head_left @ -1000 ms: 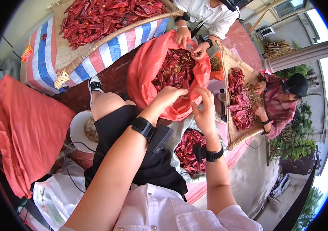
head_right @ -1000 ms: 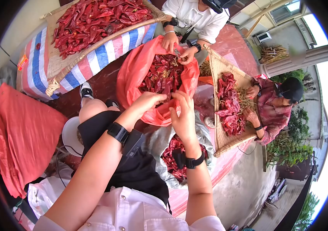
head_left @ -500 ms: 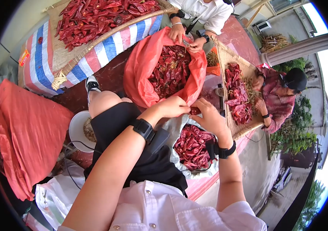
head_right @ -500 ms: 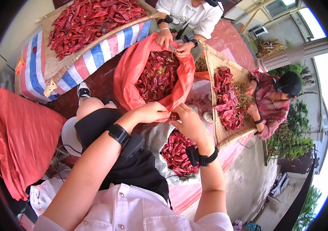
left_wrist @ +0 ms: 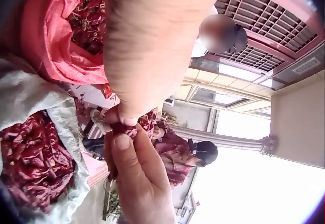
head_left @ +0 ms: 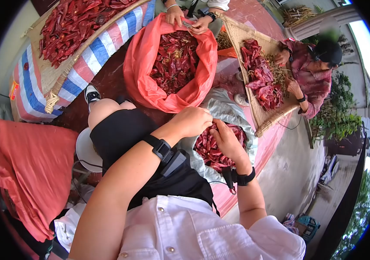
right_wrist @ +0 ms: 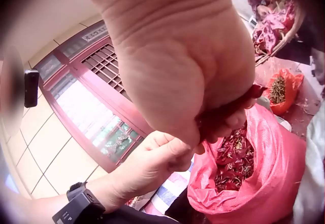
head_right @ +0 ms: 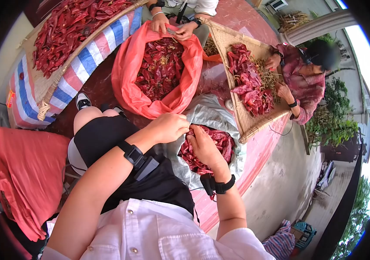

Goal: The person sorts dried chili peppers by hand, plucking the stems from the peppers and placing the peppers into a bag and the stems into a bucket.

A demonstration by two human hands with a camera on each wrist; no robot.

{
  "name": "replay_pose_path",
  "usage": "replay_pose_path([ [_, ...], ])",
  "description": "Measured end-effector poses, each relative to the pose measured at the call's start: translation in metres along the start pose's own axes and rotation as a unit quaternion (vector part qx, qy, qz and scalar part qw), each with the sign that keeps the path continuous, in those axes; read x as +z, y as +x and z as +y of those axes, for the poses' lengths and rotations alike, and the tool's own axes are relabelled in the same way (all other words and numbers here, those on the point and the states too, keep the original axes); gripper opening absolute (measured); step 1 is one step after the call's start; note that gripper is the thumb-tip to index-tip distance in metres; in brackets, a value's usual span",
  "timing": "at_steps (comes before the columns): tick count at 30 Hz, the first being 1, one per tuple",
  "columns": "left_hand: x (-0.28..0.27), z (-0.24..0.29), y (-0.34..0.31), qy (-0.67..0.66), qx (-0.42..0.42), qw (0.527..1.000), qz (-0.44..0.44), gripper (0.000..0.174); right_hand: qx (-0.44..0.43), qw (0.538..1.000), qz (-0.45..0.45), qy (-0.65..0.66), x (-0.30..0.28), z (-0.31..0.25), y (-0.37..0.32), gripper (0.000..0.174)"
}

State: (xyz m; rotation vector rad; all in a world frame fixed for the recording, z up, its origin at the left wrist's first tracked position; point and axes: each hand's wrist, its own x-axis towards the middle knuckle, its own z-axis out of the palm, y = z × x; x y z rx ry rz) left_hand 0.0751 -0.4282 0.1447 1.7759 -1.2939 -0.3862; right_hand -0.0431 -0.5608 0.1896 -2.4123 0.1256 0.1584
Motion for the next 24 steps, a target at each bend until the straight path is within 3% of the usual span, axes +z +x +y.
replay_pose_path([
  [5, 0.000, 0.010, 0.003, 0.056, 0.014, 0.998, 0.029, 0.016, 0.035, 0.996, 0.073, 0.028, 0.012, -0.002, 0.000, 0.019],
  [10, 0.001, 0.013, 0.006, 0.109, 0.061, 0.985, 0.120, 0.012, 0.099, 0.978, 0.174, 0.065, 0.022, -0.011, 0.005, 0.011],
  [14, 0.002, 0.013, 0.007, 0.123, 0.080, 0.979, 0.139, 0.010, 0.106, 0.966, 0.218, 0.091, 0.028, -0.014, 0.009, 0.012],
  [19, -0.003, 0.018, 0.009, 0.141, 0.088, 0.969, 0.183, 0.010, 0.162, 0.929, 0.242, 0.226, 0.033, -0.016, 0.016, 0.017],
  [24, -0.004, 0.023, 0.011, 0.158, 0.103, 0.965, 0.184, 0.010, 0.160, 0.885, 0.260, 0.352, 0.043, -0.012, 0.013, 0.018],
])
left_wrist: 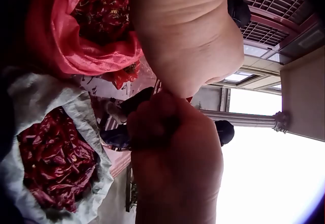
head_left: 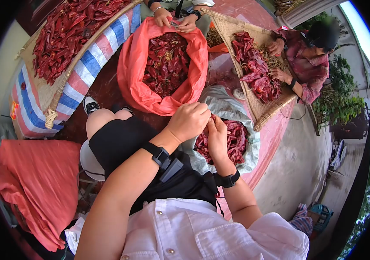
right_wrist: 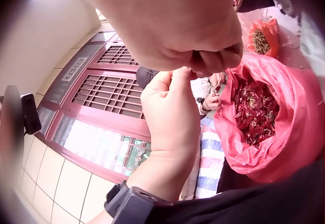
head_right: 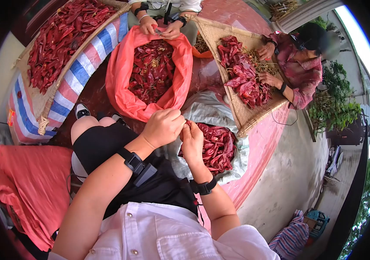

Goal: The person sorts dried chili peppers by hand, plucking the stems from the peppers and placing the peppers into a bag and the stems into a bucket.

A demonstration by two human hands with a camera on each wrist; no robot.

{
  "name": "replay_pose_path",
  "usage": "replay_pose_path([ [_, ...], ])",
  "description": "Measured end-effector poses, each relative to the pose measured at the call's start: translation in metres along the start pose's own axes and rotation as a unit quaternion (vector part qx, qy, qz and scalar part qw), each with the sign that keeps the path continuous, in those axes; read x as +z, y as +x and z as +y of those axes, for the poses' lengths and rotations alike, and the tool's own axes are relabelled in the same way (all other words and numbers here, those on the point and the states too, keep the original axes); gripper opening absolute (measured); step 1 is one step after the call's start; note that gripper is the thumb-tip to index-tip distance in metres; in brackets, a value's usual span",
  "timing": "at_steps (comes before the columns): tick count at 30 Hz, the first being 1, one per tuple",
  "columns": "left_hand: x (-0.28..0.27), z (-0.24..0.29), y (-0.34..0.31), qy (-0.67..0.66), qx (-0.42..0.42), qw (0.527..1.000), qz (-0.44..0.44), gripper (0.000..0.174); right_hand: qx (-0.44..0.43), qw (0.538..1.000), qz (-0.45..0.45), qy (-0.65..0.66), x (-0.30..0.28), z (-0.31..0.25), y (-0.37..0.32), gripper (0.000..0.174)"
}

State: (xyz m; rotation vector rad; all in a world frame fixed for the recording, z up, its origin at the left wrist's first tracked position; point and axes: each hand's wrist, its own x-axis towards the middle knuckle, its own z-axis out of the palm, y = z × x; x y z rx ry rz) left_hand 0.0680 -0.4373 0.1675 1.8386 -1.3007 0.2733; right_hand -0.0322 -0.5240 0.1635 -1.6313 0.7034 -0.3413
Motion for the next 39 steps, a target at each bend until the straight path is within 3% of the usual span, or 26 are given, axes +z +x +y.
replay_pose_path([
  [5, 0.003, 0.002, 0.001, -0.033, -0.005, 0.999, 0.006, 0.006, -0.014, 0.990, -0.028, 0.134, -0.003, 0.004, -0.004, 0.012],
  [8, 0.005, -0.003, -0.001, -0.116, -0.067, 0.991, 0.005, 0.004, -0.036, 0.986, -0.070, 0.149, -0.008, 0.008, 0.000, 0.011],
  [10, 0.005, -0.006, 0.000, -0.217, -0.110, 0.970, 0.017, 0.006, -0.036, 0.986, -0.073, 0.148, -0.011, 0.009, 0.001, 0.011],
  [17, 0.013, -0.014, -0.005, -0.315, -0.173, 0.932, -0.038, 0.015, -0.060, 0.992, -0.101, 0.044, -0.024, 0.008, -0.002, 0.014],
  [19, 0.015, -0.014, -0.003, -0.459, -0.227, 0.859, 0.010, 0.020, -0.048, 0.994, -0.098, 0.019, -0.038, 0.019, -0.002, 0.015],
  [20, 0.004, -0.016, -0.003, -0.476, -0.308, 0.822, -0.053, 0.024, -0.046, 0.996, -0.071, -0.038, -0.049, 0.030, -0.002, 0.017],
  [21, 0.001, -0.020, -0.003, -0.475, -0.309, 0.822, -0.050, 0.024, -0.046, 0.993, -0.044, -0.096, -0.062, 0.041, -0.002, 0.019],
  [22, -0.002, -0.026, -0.002, -0.555, -0.360, 0.749, -0.036, 0.024, -0.038, 0.982, -0.047, -0.179, -0.076, 0.051, 0.000, 0.029],
  [23, -0.005, -0.030, -0.001, -0.628, -0.405, 0.664, -0.022, 0.023, -0.148, 0.934, 0.007, -0.326, -0.091, 0.078, 0.002, 0.042],
  [24, -0.009, -0.033, 0.002, -0.649, -0.419, 0.635, 0.000, 0.024, -0.150, 0.895, 0.031, -0.419, -0.101, 0.087, -0.002, 0.049],
  [25, -0.014, -0.036, 0.004, -0.648, -0.419, 0.636, 0.007, 0.024, -0.152, 0.847, 0.054, -0.506, -0.110, 0.094, -0.003, 0.056],
  [27, -0.025, -0.042, 0.009, -0.703, -0.397, 0.585, 0.073, 0.023, -0.125, 0.864, 0.013, -0.488, -0.115, 0.097, 0.007, 0.061],
  [29, -0.039, -0.048, 0.011, -0.717, -0.367, 0.584, 0.103, 0.025, -0.129, 0.876, -0.036, -0.463, -0.105, 0.092, 0.020, 0.056],
  [35, -0.063, -0.072, 0.014, -0.662, -0.406, 0.576, 0.254, 0.029, -0.248, 0.886, -0.112, -0.375, -0.002, 0.048, 0.092, 0.044],
  [36, -0.061, -0.082, 0.011, -0.678, -0.401, 0.553, 0.272, 0.032, -0.236, 0.896, -0.119, -0.357, 0.015, 0.049, 0.106, 0.043],
  [39, -0.064, -0.090, 0.017, -0.648, -0.423, 0.548, 0.318, 0.033, -0.228, 0.900, -0.168, -0.330, 0.056, 0.059, 0.159, 0.043],
])
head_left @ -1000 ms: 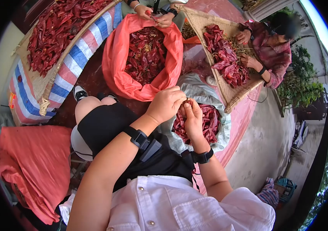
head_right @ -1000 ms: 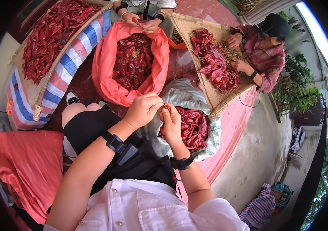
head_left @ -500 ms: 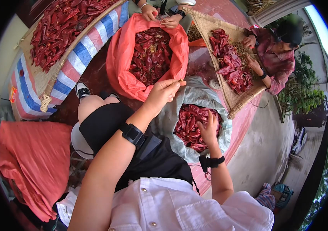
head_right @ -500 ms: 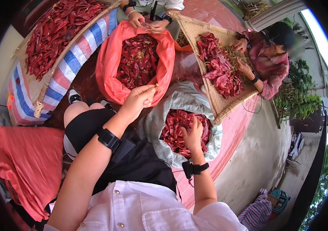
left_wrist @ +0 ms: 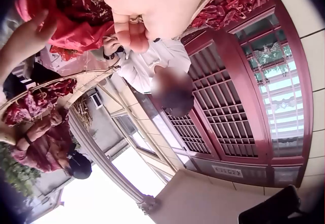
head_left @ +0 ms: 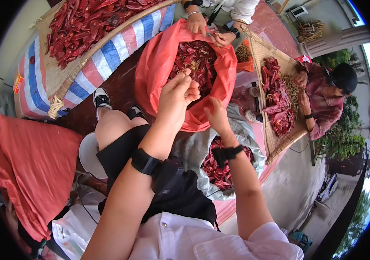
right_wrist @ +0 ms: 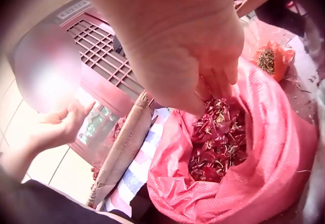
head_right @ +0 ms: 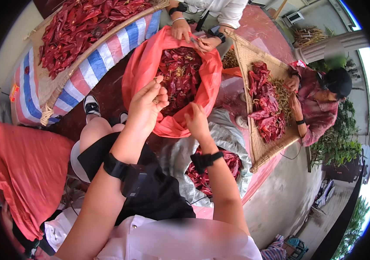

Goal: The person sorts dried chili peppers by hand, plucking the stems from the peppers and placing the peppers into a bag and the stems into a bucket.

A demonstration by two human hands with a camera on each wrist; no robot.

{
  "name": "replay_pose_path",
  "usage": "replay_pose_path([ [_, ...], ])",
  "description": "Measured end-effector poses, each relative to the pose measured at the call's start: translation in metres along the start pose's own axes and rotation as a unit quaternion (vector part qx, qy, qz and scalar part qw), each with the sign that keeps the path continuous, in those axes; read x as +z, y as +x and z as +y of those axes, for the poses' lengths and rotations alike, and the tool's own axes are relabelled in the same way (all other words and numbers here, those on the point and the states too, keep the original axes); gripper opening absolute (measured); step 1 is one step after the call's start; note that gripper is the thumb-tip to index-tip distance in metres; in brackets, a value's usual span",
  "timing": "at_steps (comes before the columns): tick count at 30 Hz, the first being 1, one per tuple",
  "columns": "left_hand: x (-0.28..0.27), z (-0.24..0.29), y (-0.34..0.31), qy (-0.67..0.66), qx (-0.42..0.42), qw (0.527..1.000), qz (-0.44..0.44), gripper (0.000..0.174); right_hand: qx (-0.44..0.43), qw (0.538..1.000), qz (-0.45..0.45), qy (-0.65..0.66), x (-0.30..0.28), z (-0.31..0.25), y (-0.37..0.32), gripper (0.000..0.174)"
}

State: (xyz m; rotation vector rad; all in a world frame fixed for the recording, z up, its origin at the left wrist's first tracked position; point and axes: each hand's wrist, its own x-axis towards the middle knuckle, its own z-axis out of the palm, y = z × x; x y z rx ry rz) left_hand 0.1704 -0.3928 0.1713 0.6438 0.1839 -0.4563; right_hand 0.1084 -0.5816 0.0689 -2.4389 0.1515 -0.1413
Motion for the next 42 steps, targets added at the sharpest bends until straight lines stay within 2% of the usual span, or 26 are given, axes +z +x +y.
replay_pose_path([
  [4, -0.001, 0.009, 0.013, -0.010, 0.021, 0.999, 0.047, 0.033, 0.017, 0.996, 0.030, -0.077, 0.042, 0.032, 0.067, 0.043],
  [5, 0.001, 0.013, 0.015, -0.006, 0.028, 0.996, 0.090, 0.026, 0.022, 0.995, 0.030, -0.094, 0.051, 0.045, 0.079, 0.043],
  [8, 0.000, 0.017, 0.018, -0.085, 0.058, 0.982, 0.161, 0.021, 0.088, 0.987, 0.003, -0.133, 0.067, 0.074, 0.104, 0.047],
  [9, -0.001, 0.018, 0.018, -0.096, 0.064, 0.978, 0.174, 0.014, 0.128, 0.979, -0.034, -0.157, 0.069, 0.079, 0.110, 0.048],
  [11, -0.001, 0.019, 0.020, -0.112, 0.071, 0.974, 0.182, 0.016, 0.175, 0.954, -0.107, -0.220, 0.073, 0.096, 0.119, 0.049],
  [12, -0.001, 0.019, 0.020, -0.126, 0.076, 0.972, 0.185, 0.019, 0.167, 0.950, -0.102, -0.242, 0.076, 0.107, 0.119, 0.048],
  [14, -0.001, 0.019, 0.021, -0.120, 0.076, 0.973, 0.182, 0.020, 0.163, 0.959, -0.164, -0.162, 0.072, 0.126, 0.124, 0.046],
  [15, -0.001, 0.019, 0.021, -0.121, 0.076, 0.972, 0.185, 0.020, 0.163, 0.959, -0.165, -0.164, 0.066, 0.112, 0.123, 0.046],
  [16, 0.000, 0.019, 0.022, -0.123, 0.077, 0.971, 0.188, 0.019, 0.255, 0.955, -0.150, -0.005, 0.054, 0.083, 0.119, 0.043],
  [17, 0.000, 0.019, 0.022, -0.126, 0.076, 0.971, 0.187, 0.019, 0.338, 0.920, -0.128, 0.153, 0.045, 0.066, 0.115, 0.041],
  [18, 0.000, 0.018, 0.023, -0.125, 0.060, 0.972, 0.188, 0.019, 0.337, 0.921, -0.127, 0.151, 0.043, 0.066, 0.110, 0.041],
  [20, -0.001, 0.015, 0.024, -0.125, 0.044, 0.974, 0.186, 0.019, 0.341, 0.880, -0.097, 0.316, 0.036, 0.064, 0.101, 0.039],
  [21, -0.003, 0.013, 0.024, -0.123, 0.025, 0.974, 0.187, 0.020, 0.339, 0.845, -0.100, 0.402, 0.032, 0.059, 0.096, 0.041],
  [22, -0.004, 0.010, 0.024, -0.122, 0.007, 0.974, 0.188, 0.021, 0.338, 0.846, -0.097, 0.401, 0.027, 0.053, 0.091, 0.041],
  [24, -0.006, 0.004, 0.025, -0.103, -0.002, 0.974, 0.200, 0.022, 0.342, 0.771, -0.065, 0.533, 0.018, 0.040, 0.083, 0.043],
  [26, -0.011, -0.002, 0.025, -0.092, -0.006, 0.974, 0.206, 0.018, 0.335, 0.761, -0.043, 0.554, 0.007, 0.027, 0.076, 0.042],
  [28, -0.014, -0.008, 0.025, -0.101, 0.001, 0.976, 0.193, 0.015, 0.308, 0.723, -0.019, 0.618, -0.005, 0.011, 0.068, 0.042],
  [30, -0.017, -0.013, 0.025, 0.045, -0.066, 0.980, 0.182, 0.013, 0.295, 0.721, -0.011, 0.628, -0.018, -0.002, 0.058, 0.042],
  [32, -0.017, -0.020, 0.021, 0.076, -0.079, 0.977, 0.181, 0.011, 0.237, 0.720, -0.031, 0.651, -0.029, -0.011, 0.043, 0.043],
  [34, -0.025, -0.029, 0.020, 0.206, -0.122, 0.969, 0.063, 0.017, 0.212, 0.722, -0.027, 0.658, -0.040, -0.029, 0.020, 0.043],
  [35, -0.022, -0.035, 0.016, 0.272, -0.079, 0.959, 0.031, 0.024, 0.201, 0.721, -0.017, 0.663, -0.045, -0.038, 0.006, 0.043],
  [36, -0.021, -0.042, 0.012, 0.315, -0.080, 0.946, 0.015, 0.026, 0.190, 0.719, -0.006, 0.669, -0.049, -0.042, -0.008, 0.043],
  [38, -0.032, -0.071, 0.011, 0.406, -0.029, 0.913, -0.041, 0.028, 0.185, 0.705, 0.016, 0.684, -0.055, -0.050, -0.039, 0.042],
  [40, -0.026, -0.077, -0.004, 0.515, -0.021, 0.849, -0.115, 0.027, 0.188, 0.700, 0.044, 0.688, -0.060, -0.056, -0.070, 0.043],
  [42, -0.019, -0.088, -0.020, 0.512, -0.011, 0.842, -0.168, 0.025, 0.203, 0.690, 0.083, 0.690, -0.064, -0.055, -0.101, 0.044],
])
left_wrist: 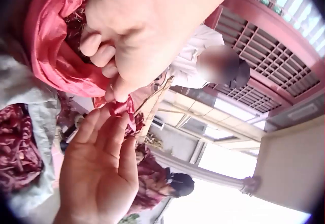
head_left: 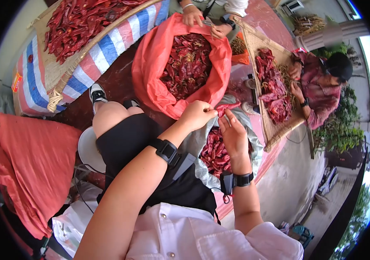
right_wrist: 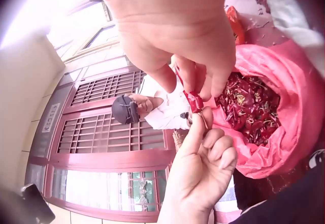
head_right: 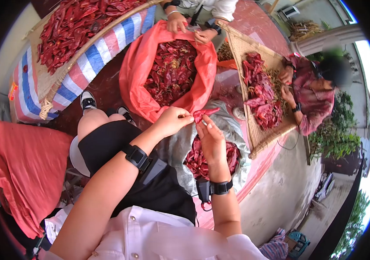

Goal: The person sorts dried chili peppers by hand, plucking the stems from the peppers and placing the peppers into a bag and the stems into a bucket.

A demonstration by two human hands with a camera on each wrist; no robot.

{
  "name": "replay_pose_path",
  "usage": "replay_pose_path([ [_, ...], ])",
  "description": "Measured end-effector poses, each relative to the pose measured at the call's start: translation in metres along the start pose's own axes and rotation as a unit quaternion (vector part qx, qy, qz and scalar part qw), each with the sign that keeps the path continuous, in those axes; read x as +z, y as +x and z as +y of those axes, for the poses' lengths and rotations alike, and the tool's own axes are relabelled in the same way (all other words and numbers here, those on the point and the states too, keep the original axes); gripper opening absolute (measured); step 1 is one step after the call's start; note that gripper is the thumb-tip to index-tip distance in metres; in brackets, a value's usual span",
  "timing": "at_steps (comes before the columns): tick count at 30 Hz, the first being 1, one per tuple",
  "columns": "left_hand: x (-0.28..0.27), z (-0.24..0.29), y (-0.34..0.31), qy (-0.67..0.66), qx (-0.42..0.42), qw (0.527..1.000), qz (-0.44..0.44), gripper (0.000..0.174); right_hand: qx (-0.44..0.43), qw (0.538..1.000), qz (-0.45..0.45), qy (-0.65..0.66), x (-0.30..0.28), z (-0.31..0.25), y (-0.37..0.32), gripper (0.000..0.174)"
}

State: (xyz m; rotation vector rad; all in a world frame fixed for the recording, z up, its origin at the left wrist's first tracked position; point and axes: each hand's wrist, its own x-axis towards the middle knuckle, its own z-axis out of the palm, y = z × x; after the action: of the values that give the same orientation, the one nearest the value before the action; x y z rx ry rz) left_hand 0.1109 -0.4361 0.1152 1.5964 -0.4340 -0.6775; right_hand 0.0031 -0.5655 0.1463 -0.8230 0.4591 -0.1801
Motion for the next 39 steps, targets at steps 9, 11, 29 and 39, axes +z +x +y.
replay_pose_path([
  [9, 0.047, 0.032, -0.018, 0.149, 0.031, 0.977, -0.149, 0.021, -0.209, 0.841, 0.135, -0.479, -0.034, -0.019, -0.071, 0.041],
  [11, 0.060, 0.036, -0.020, 0.170, 0.058, 0.972, -0.155, 0.021, -0.284, 0.700, 0.094, -0.648, -0.019, -0.038, -0.074, 0.058],
  [29, 0.091, 0.032, -0.039, 0.120, 0.047, 0.977, -0.171, 0.013, -0.194, 0.757, -0.031, -0.624, -0.046, -0.061, -0.080, 0.016],
  [39, 0.102, 0.029, -0.053, 0.239, 0.077, 0.968, -0.003, 0.013, -0.239, 0.654, 0.072, -0.715, -0.040, -0.027, -0.079, 0.009],
])
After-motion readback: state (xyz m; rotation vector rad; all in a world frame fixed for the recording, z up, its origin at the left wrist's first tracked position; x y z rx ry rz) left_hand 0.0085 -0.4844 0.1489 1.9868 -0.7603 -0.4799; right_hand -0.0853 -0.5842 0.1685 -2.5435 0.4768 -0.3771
